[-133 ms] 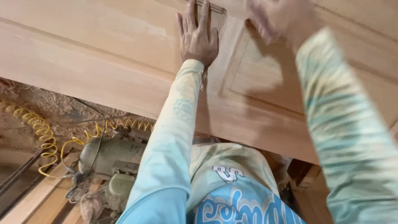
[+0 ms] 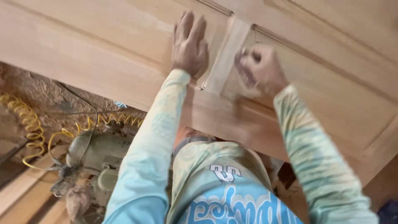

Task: The person sands the surface of a large wooden door lying flat on a workbench. They use a sanding block to smooth the flat panels and the raised edges of the door's design, moving systematically across the entire surface.

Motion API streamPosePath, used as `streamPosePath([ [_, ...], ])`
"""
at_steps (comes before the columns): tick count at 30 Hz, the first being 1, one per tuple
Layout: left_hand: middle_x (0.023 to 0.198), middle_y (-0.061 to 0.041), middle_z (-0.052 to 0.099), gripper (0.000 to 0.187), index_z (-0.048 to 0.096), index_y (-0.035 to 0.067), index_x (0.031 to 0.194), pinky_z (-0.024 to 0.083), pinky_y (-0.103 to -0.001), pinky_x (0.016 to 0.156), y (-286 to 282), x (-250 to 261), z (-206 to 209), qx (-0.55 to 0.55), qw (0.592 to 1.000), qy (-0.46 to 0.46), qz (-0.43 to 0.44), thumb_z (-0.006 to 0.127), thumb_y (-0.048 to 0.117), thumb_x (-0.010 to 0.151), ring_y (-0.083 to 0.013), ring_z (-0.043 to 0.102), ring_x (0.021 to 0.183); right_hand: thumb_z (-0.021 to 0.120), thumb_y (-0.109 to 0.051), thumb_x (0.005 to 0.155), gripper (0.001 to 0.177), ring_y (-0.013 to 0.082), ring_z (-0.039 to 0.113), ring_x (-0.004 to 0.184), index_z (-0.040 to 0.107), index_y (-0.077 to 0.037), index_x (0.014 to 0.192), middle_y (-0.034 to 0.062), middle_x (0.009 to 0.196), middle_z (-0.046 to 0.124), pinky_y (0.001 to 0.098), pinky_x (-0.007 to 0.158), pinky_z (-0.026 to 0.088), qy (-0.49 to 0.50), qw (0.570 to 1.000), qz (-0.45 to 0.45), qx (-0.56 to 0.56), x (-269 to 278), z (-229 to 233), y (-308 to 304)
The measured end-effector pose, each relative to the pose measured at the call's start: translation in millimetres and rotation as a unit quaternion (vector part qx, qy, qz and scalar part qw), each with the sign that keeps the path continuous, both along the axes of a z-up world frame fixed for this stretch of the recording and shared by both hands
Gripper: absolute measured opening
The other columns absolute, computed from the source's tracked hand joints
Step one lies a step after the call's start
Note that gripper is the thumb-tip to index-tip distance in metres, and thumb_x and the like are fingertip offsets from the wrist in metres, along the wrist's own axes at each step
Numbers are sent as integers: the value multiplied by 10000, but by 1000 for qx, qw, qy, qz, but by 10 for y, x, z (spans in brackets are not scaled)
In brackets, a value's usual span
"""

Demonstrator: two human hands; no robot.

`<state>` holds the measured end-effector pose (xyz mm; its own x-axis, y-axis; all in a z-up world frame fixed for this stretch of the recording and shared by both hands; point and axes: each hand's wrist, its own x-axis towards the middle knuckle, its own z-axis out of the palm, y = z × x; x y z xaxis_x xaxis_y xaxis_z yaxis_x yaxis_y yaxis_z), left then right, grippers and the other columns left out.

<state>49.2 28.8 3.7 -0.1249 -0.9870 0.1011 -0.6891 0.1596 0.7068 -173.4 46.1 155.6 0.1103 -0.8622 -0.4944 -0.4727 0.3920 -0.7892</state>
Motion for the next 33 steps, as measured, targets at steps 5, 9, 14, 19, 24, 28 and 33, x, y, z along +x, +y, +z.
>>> streamPosePath([
  [5,1579,-279,442,504,523,58,1511,121,-602,1256,463,1061,207,33,982,-144,122,620,158,1027,-428,310,1521,657,-118,942,222,297,715,910,715,22,1104,159,993,747,402,800,576,32,988,98,-114,118,-756,650],
  [9,1636,-278,363,533,473,27,1563,127,-592,1313,426,1618,317,37,946,-172,273,616,212,1083,-424,248,1575,651,-149,989,257,375,667,1044,709,-29,1209,169,1138,726,456,887,560,163,948,138,-236,289,-1137,686],
  [14,1652,-324,212,629,455,29,1577,120,-588,1282,439,1753,247,69,918,-214,327,654,231,1016,-474,154,1553,669,-238,998,311,351,687,836,691,-134,1291,163,1035,702,455,678,575,303,891,232,-245,666,-940,607],
  [19,1639,-351,226,657,444,9,1569,139,-609,1265,381,1799,95,87,910,-236,329,683,230,998,-488,161,1538,658,-209,1004,283,294,696,654,716,-193,1281,128,984,693,443,531,562,376,844,286,-253,659,-770,310],
  [24,1656,-298,239,674,453,18,1569,147,-625,1285,376,1782,84,60,915,-228,329,711,226,982,-463,169,1561,691,-277,956,322,311,694,648,728,-144,1247,196,1091,690,410,548,590,315,896,249,-189,737,-731,341],
  [28,1658,-286,240,670,466,31,1564,149,-623,1288,418,1760,114,56,915,-228,329,713,220,971,-460,171,1564,706,-274,983,255,328,706,832,738,-156,1207,116,1038,723,440,726,586,279,909,242,-194,782,-594,310],
  [33,1663,-298,232,696,457,11,1575,143,-624,1278,384,1771,140,60,919,-217,325,716,218,963,-467,169,1565,691,-201,952,231,319,709,848,758,-183,1172,123,1046,721,437,737,583,292,920,167,-202,874,-508,404],
])
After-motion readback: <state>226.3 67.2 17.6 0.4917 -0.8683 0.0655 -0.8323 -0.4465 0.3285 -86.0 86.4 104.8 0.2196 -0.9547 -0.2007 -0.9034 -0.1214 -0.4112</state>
